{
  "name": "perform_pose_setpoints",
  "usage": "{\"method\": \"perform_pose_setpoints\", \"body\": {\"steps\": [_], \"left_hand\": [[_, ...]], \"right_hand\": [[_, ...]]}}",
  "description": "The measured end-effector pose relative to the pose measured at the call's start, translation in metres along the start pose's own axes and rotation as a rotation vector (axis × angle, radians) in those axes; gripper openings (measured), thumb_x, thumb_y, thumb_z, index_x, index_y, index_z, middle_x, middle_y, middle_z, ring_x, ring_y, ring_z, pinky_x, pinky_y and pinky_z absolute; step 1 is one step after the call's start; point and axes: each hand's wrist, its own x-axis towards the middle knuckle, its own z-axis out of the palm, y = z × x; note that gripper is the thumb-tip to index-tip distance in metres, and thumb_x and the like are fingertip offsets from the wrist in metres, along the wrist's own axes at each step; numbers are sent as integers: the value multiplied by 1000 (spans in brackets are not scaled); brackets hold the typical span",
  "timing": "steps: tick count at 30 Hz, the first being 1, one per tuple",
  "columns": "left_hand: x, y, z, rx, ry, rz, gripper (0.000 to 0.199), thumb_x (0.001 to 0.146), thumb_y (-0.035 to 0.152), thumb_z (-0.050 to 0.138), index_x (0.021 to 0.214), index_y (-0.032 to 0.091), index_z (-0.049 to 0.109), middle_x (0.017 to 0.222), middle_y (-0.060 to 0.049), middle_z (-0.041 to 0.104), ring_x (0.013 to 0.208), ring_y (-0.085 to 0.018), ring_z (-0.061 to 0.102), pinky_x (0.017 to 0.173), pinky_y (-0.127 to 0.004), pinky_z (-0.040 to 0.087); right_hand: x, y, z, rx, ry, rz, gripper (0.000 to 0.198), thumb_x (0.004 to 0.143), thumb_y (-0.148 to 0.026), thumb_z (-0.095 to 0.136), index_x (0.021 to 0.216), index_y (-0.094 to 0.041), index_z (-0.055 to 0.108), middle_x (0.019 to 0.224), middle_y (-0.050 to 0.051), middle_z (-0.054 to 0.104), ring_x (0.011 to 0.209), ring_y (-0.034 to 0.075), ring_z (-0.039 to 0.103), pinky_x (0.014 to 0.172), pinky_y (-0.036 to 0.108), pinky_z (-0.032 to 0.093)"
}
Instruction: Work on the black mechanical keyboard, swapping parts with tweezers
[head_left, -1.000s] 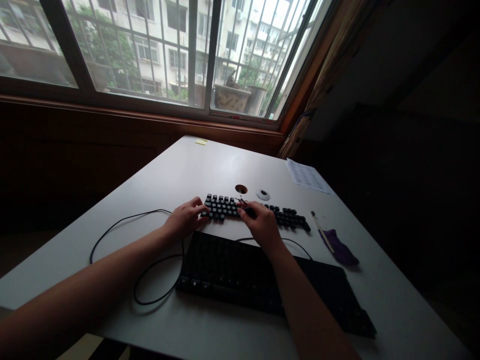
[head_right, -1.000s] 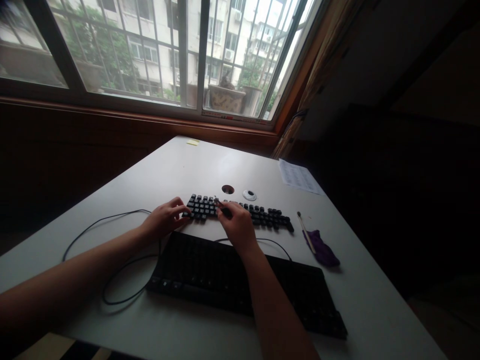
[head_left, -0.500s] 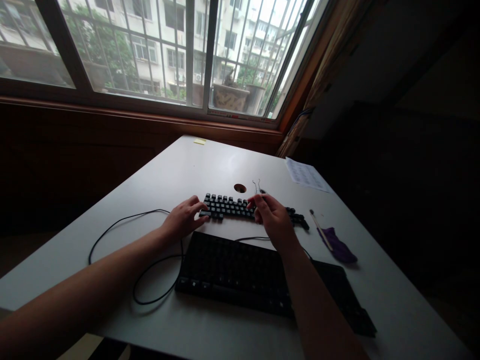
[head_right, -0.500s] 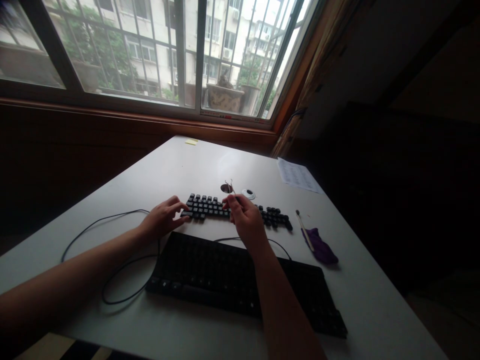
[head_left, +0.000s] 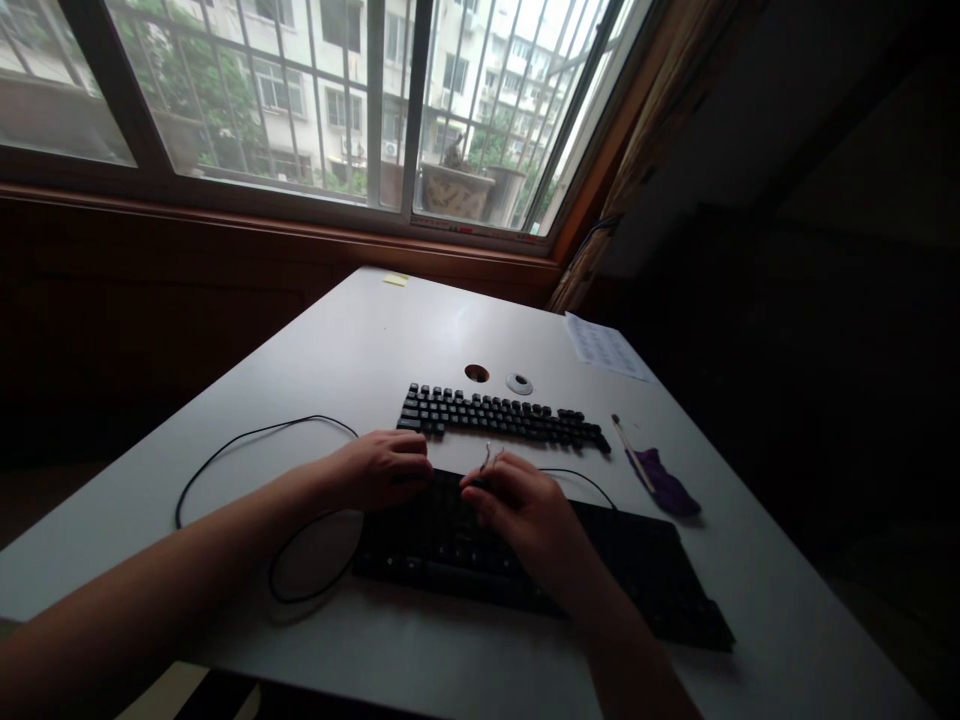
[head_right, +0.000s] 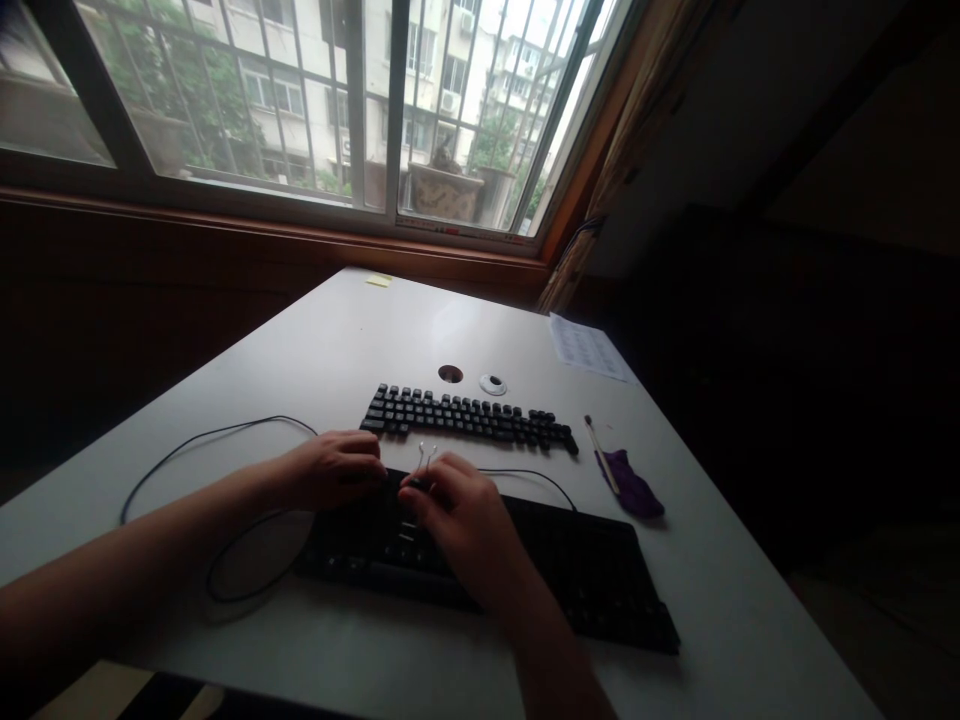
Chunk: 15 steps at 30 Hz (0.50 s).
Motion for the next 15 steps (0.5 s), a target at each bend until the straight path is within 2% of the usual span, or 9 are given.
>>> {"method": "perform_pose_setpoints", "body": {"steps": [2,6,12,15], "left_hand": [[0,2,2,7,-36,14,15,93,30,59,104,23,68,93,-5,62,78,-17,59,73,-27,48],[-1,2,3,31,-71,7,16,93,30,59,104,24,68,98,-6,62,79,-17,59,75,-28,49],[0,1,2,86,-111,18,17,93,30,56,104,24,68,99,-6,61,80,-17,59,76,-29,49],[0,2,2,102,-122,21,18,94,31,55,104,24,68,99,-6,60,80,-18,58,75,-29,49]], "right_hand": [[-10,4,13,8,-18,12,7,91,-27,66,90,-22,72,86,2,63,76,16,61,68,28,47],[-22,10,30,54,-2,45,7,90,-26,66,90,-23,72,85,2,62,72,16,62,63,28,48],[-29,14,42,-62,-17,-44,8,89,-22,67,82,-23,69,83,2,62,75,18,60,68,29,47],[-31,21,46,-107,24,-62,8,89,-21,66,81,-22,68,81,2,63,73,18,60,67,29,46]]}}
